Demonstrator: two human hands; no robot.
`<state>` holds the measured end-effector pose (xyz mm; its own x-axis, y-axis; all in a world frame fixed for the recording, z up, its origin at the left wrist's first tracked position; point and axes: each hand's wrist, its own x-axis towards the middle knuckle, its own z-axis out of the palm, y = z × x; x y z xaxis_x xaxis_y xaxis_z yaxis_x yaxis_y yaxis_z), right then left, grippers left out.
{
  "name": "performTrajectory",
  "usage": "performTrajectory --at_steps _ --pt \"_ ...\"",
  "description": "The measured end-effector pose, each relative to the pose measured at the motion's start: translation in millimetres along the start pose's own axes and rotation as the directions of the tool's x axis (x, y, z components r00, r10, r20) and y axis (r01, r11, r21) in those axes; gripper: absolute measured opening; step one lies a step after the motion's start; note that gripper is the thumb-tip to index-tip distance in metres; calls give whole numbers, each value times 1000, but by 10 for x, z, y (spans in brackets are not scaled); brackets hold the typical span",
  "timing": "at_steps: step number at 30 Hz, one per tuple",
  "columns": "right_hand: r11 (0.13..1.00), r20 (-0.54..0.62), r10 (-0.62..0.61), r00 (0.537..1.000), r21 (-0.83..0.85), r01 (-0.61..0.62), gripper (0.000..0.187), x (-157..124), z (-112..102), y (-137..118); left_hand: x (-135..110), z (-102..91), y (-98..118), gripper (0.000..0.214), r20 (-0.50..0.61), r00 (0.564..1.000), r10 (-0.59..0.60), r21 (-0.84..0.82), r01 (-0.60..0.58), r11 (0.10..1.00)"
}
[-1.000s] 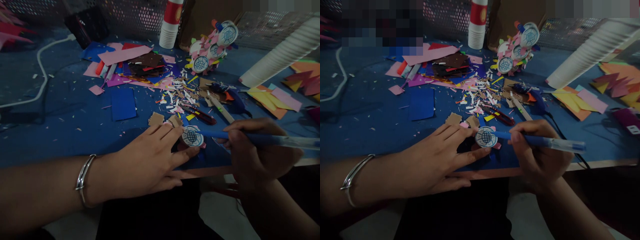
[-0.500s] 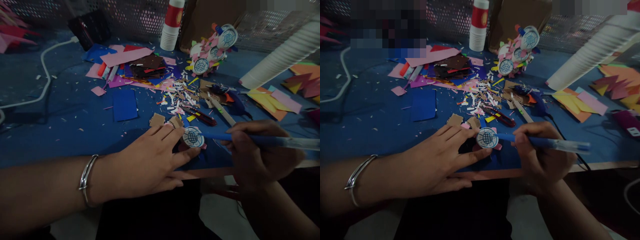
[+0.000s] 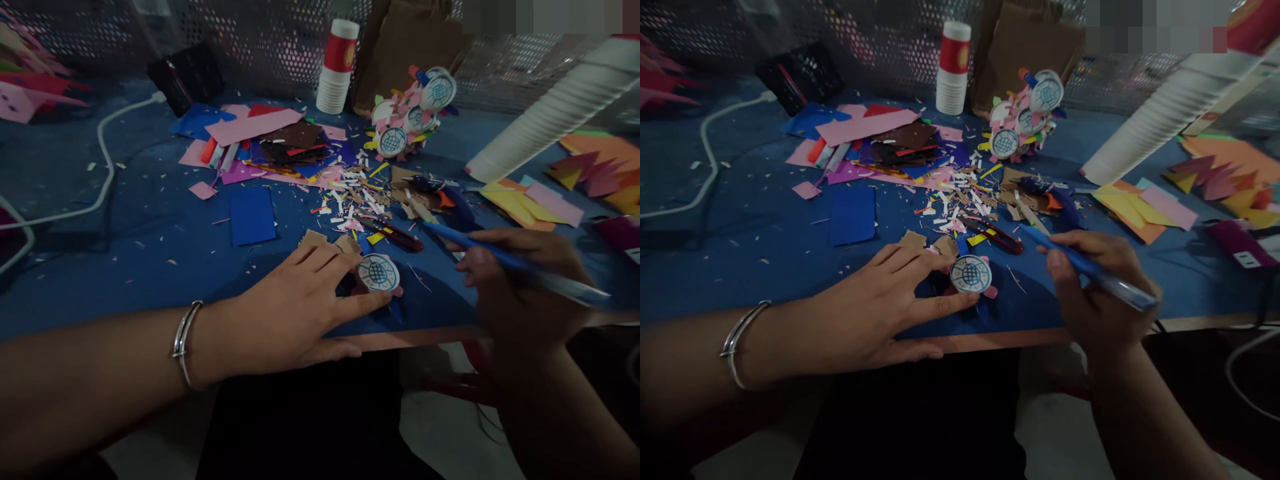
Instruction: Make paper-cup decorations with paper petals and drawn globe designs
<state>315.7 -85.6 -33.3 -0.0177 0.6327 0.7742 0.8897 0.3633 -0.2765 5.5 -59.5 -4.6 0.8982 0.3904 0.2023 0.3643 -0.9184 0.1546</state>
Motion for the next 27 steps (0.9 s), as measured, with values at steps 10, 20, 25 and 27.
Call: performTrajectory --at_steps 10,20,25,27 --pt "903 406 -296 865 -175 392 31 253 -52 293 -29 8 17 51 -71 997 -21 -3 21 1000" --pt "968 359 -223 906 -29 250 13 222 -38 -212 -31 -5 -18 55 -177 983 -42 -31 37 999" --pt "941 459 -327 826 243 238 15 280 103 -318 -26 -26 -47 54 -248 955 -161 -66 149 987" --pt "929 490 -354 797 285 238 14 290 146 -324 -16 -40 -77 51 -306 923 -235 -129 204 970"
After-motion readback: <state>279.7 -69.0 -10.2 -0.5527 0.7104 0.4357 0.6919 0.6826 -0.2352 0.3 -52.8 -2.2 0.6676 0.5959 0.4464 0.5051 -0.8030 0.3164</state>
